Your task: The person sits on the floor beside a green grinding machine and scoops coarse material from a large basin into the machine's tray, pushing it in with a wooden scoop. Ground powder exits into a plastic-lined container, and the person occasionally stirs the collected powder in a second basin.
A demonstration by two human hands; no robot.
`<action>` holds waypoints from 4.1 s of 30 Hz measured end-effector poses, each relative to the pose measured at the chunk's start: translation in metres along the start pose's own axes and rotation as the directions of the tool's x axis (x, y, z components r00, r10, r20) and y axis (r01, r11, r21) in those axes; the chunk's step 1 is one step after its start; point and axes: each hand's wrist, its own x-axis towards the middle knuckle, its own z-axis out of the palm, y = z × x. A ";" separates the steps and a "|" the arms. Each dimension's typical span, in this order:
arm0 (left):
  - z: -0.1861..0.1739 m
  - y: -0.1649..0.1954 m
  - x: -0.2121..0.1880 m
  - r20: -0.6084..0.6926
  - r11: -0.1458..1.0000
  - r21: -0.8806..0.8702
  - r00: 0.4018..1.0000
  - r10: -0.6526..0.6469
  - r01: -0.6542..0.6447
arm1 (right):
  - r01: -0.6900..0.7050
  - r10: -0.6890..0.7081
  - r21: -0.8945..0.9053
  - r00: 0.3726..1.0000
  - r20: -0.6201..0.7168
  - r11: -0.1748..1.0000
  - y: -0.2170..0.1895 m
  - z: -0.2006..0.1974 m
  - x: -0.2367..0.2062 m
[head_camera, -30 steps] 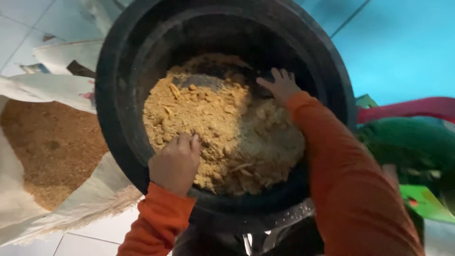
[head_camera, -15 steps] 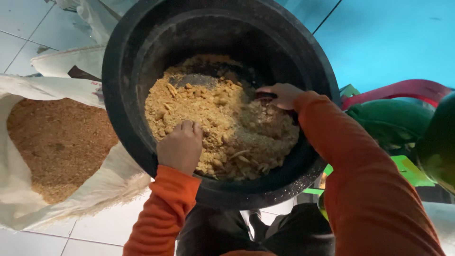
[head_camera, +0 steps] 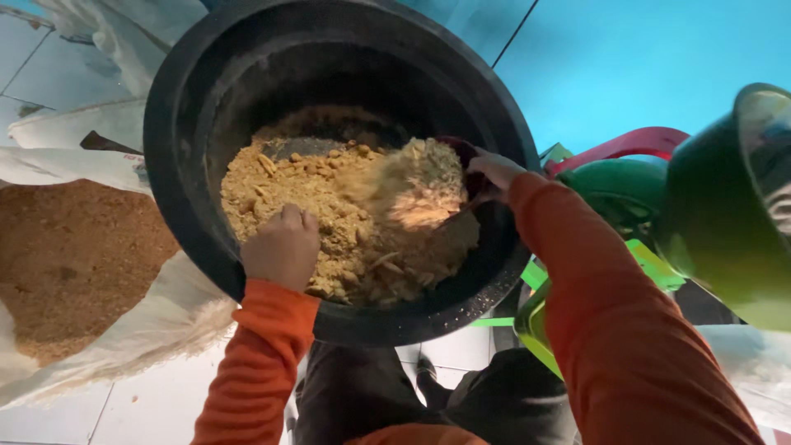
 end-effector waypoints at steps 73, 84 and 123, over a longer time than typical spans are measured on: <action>0.131 0.359 -0.133 -0.059 0.509 -0.712 0.763 0.644 -0.484 | -0.071 -0.958 -0.976 0.187 -0.216 0.206 0.204 -0.010 -0.433; 0.085 0.356 -0.136 0.060 0.414 -0.877 0.800 0.597 -0.244 | 0.036 -0.981 -0.981 0.049 -0.187 0.189 0.217 -0.017 -0.446; 0.001 0.374 -0.130 0.058 0.336 -0.500 0.356 0.933 -0.798 | 0.721 -0.069 0.678 0.691 -0.720 0.144 0.333 -0.185 -0.322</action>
